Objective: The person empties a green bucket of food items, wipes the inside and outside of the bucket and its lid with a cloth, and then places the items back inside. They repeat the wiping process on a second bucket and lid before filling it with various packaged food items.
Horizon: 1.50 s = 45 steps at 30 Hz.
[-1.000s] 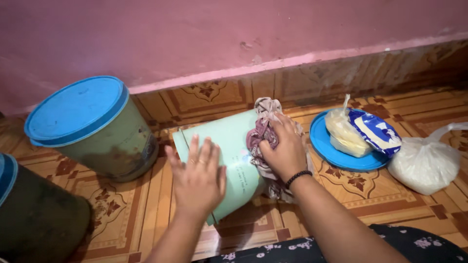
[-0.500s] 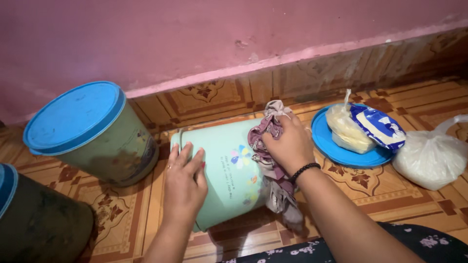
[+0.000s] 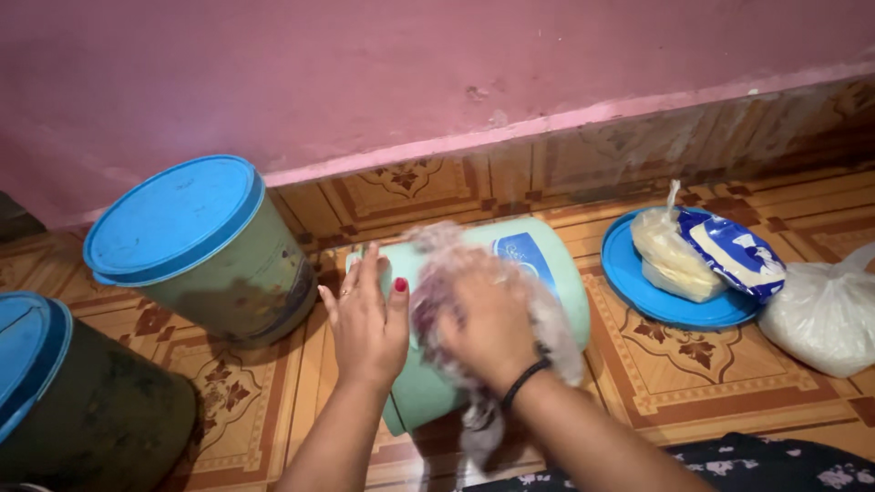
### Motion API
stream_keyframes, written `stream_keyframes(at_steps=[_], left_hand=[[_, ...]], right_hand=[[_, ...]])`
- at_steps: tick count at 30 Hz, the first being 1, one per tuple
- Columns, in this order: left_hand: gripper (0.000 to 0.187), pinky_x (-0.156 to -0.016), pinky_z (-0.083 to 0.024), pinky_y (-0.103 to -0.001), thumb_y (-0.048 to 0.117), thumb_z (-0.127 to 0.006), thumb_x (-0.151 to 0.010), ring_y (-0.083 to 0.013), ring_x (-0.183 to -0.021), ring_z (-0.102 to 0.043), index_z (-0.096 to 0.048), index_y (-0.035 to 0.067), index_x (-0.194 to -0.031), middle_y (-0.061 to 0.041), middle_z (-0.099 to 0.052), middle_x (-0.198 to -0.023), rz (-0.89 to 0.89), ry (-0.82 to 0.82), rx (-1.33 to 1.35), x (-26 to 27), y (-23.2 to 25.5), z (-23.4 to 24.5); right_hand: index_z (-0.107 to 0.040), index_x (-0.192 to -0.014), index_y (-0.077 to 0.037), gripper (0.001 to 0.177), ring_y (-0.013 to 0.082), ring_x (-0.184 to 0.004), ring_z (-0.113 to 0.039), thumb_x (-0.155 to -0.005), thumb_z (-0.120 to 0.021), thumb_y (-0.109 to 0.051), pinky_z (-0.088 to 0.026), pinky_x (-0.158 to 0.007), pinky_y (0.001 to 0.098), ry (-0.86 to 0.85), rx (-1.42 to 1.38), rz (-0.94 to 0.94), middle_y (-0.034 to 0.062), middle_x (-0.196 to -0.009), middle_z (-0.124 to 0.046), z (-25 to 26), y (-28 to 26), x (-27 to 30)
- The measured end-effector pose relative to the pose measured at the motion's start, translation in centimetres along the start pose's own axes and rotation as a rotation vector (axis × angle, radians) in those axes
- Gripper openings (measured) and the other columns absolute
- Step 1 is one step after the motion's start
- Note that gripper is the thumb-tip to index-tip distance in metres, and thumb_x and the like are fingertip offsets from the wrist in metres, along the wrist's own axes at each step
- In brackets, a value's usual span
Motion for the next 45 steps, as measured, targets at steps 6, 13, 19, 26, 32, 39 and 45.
stream_keyframes(at_steps=[6, 13, 19, 26, 32, 39, 45], left_hand=[[0.067, -0.124, -0.009, -0.064, 0.059, -0.033, -0.101, -0.0406, -0.148, -0.038, -0.059, 0.01, -0.138, -0.018, -0.064, -0.136, 0.053, -0.09, -0.061, -0.6, 0.2, 0.1], [0.059, -0.115, -0.019, -0.065, 0.041, -0.061, -0.088, -0.0445, -0.143, -0.031, -0.058, 0.012, -0.139, -0.019, -0.048, -0.149, -0.155, -0.155, -0.367, 1.5, 2.0, 0.8], [0.049, -0.112, -0.031, -0.058, 0.021, -0.066, -0.09, -0.0538, -0.145, -0.025, -0.061, 0.01, -0.138, -0.022, -0.046, -0.152, -0.203, -0.035, -0.251, 4.8, 2.8, 1.2], [0.039, -0.114, -0.034, -0.053, 0.008, -0.064, -0.088, -0.0523, -0.149, -0.025, -0.071, 0.006, -0.126, -0.02, -0.051, -0.15, -0.058, -0.037, -0.158, 4.3, 3.1, 1.5], [0.035, -0.115, -0.03, -0.052, 0.019, -0.059, -0.092, -0.0496, -0.146, -0.03, -0.074, 0.003, -0.12, -0.021, -0.058, -0.143, 0.098, -0.045, 0.025, 1.8, 1.1, 1.3], [0.049, -0.122, -0.027, -0.05, 0.034, -0.043, -0.102, -0.0465, -0.145, -0.039, -0.08, 0.002, -0.101, -0.023, -0.062, -0.139, 0.136, -0.021, 0.071, -0.8, -1.5, 0.2], [0.05, -0.118, -0.03, -0.048, 0.036, -0.04, -0.104, -0.046, -0.142, -0.041, -0.076, 0.004, -0.118, -0.02, -0.064, -0.137, 0.091, -0.014, 0.095, -0.7, -0.5, 0.5]], right_hand=[[-0.061, -0.131, -0.005, 0.054, 0.0452, -0.136, -0.046, -0.085, -0.066, -0.032, -0.033, -0.111, 0.0579, 0.323, 0.248, -0.119, 0.0261, -0.14, -0.056, 2.7, 5.8, -1.6], [-0.066, -0.129, -0.022, 0.061, 0.0355, -0.14, -0.043, -0.072, -0.073, -0.042, -0.015, -0.11, 0.0767, 0.014, 0.113, 0.071, 0.0084, -0.143, -0.057, 0.7, -0.8, -0.5], [-0.063, -0.13, -0.013, 0.063, 0.0398, -0.137, -0.047, -0.077, -0.075, -0.045, -0.032, -0.113, 0.0594, 0.159, 0.077, -0.18, 0.0174, -0.143, -0.057, 3.2, 6.6, -2.1], [-0.064, -0.13, -0.008, 0.067, 0.0435, -0.123, -0.056, -0.075, -0.077, -0.046, -0.046, -0.102, 0.0501, 0.124, 0.07, -0.256, 0.0245, -0.144, -0.055, 4.5, 8.6, -2.8], [-0.063, -0.138, -0.012, 0.074, 0.0423, -0.116, -0.059, -0.069, -0.074, -0.036, -0.042, -0.098, 0.0565, 0.11, 0.141, -0.176, 0.02, -0.132, -0.063, 5.3, 2.6, -3.7], [-0.061, -0.13, 0.003, 0.067, 0.047, -0.129, -0.051, -0.07, -0.068, -0.026, -0.03, -0.108, 0.0674, 0.032, -0.06, 0.306, 0.0247, -0.142, -0.061, -0.8, -6.3, 2.2], [-0.069, -0.122, -0.013, 0.047, 0.0377, -0.127, -0.056, -0.077, -0.066, -0.026, -0.032, -0.11, 0.0657, -0.007, 0.017, -0.034, 0.0133, -0.125, -0.067, -0.9, 1.6, -0.6]])
Point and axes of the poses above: each hand's wrist, its own x-axis away from the middle knuckle, its own z-axis out of the back of the hand, y = z × x, the point moved 2 cm from there along -x, towards the middle knuckle
